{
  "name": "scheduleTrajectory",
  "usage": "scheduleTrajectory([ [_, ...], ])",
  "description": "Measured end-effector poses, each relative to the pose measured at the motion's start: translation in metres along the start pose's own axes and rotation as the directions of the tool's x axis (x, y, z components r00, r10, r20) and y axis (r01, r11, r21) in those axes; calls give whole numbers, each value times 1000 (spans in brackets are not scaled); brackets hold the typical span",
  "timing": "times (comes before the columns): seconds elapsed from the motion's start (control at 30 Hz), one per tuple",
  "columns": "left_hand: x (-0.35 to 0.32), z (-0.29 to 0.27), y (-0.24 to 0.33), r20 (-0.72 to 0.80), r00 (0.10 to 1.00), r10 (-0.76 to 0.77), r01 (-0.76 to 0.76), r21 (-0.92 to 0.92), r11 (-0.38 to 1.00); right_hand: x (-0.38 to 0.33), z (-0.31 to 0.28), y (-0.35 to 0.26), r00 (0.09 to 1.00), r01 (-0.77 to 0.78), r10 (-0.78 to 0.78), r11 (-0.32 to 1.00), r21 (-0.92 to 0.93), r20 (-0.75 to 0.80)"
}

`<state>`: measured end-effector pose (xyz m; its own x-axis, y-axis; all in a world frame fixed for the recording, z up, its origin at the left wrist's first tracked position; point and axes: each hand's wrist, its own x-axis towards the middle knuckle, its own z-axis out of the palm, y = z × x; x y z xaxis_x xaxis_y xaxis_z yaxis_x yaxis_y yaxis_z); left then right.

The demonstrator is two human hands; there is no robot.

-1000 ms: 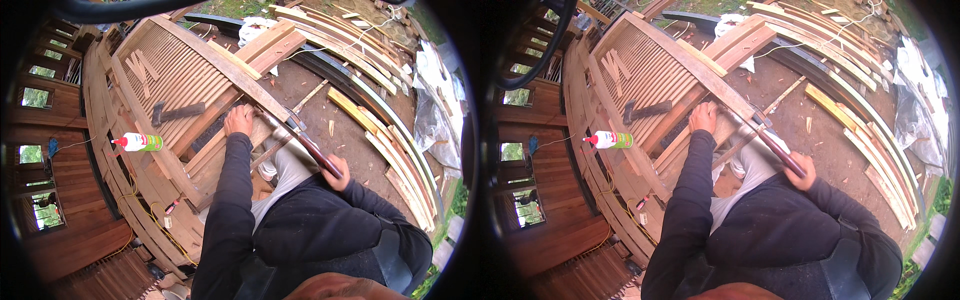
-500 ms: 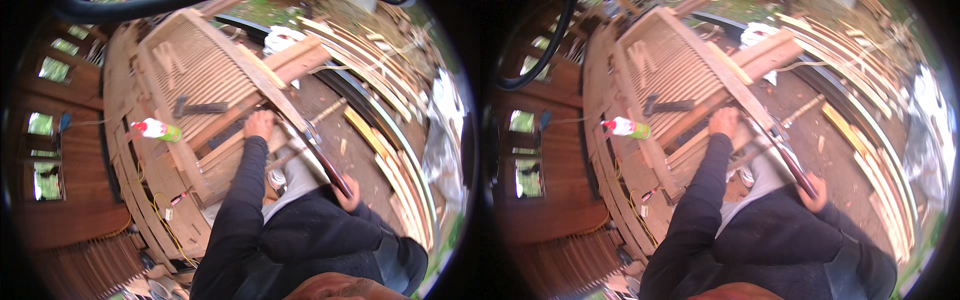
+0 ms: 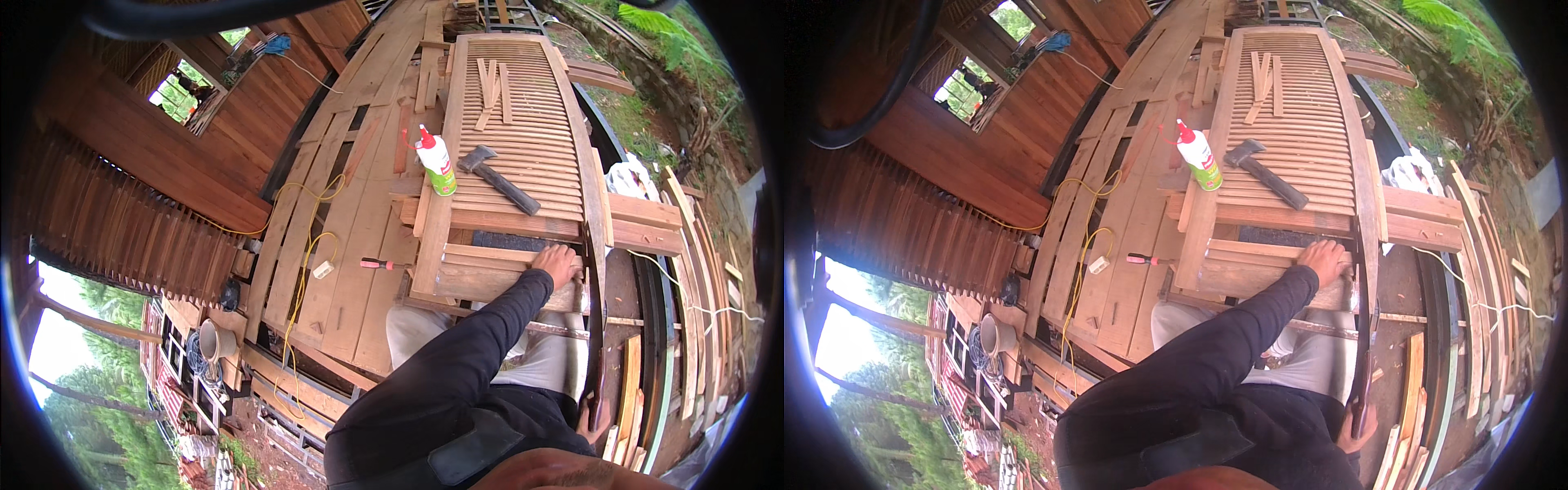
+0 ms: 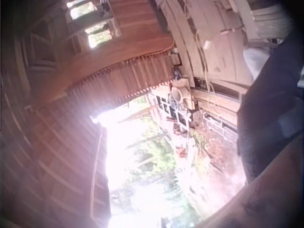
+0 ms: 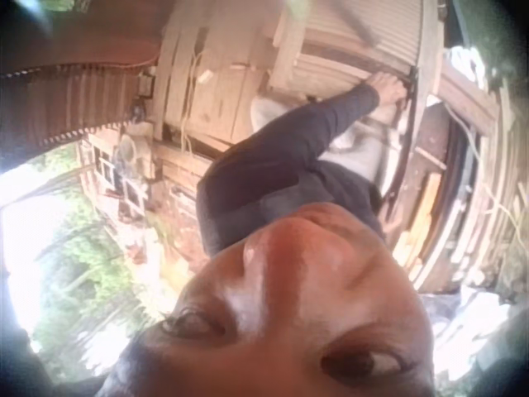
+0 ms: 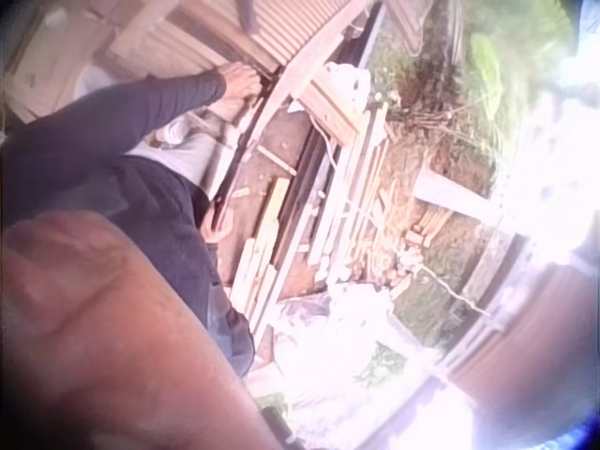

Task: The person assembles a wooden structure by applying glue to small wooden slats and inserting them into a frame. They use a hammer to tap the slats into place and a saw to trim excess length. The person repeats this process for multiple slats.

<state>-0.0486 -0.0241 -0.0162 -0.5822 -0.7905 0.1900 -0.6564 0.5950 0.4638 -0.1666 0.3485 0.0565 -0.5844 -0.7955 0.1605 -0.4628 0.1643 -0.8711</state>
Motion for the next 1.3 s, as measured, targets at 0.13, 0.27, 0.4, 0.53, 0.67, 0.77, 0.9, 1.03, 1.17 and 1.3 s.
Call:
scheduleTrajectory([
  [0.13,6,3,0,-6,1000,14,-14,1,1000,35,24,-10,989,-114,92,974,197,117],
  [0.27,4,-1,-2,-9,1000,10,-9,11,1000,21,18,-4,998,39,-47,989,144,48],
  [0.4,3,-1,3,-31,999,24,-24,20,1000,11,14,2,986,165,-165,984,67,-9],
  [0.53,3,-1,2,-14,1000,26,-26,10,1000,29,31,4,997,-50,34,972,231,73],
  [0.67,-6,-7,0,14,1000,-14,13,35,999,1,7,35,999,-25,23,999,45,39],
  [0.77,3,3,-1,-39,999,36,-36,10,999,13,10,18,992,121,-124,988,91,30],
  [0.9,1,2,0,-12,999,29,-29,16,999,20,15,7,991,-125,113,966,225,68],
  [1.03,-3,1,-5,3,999,41,-41,16,999,14,1,25,999,15,-18,997,79,33],
  [1.17,6,-6,8,34,999,36,-36,-2,999,50,7,-3,990,139,-136,987,81,-36],
  [1.3,-5,-5,2,34,999,19,-19,-4,1000,75,6,-16,983,175,-178,982,76,32],
])
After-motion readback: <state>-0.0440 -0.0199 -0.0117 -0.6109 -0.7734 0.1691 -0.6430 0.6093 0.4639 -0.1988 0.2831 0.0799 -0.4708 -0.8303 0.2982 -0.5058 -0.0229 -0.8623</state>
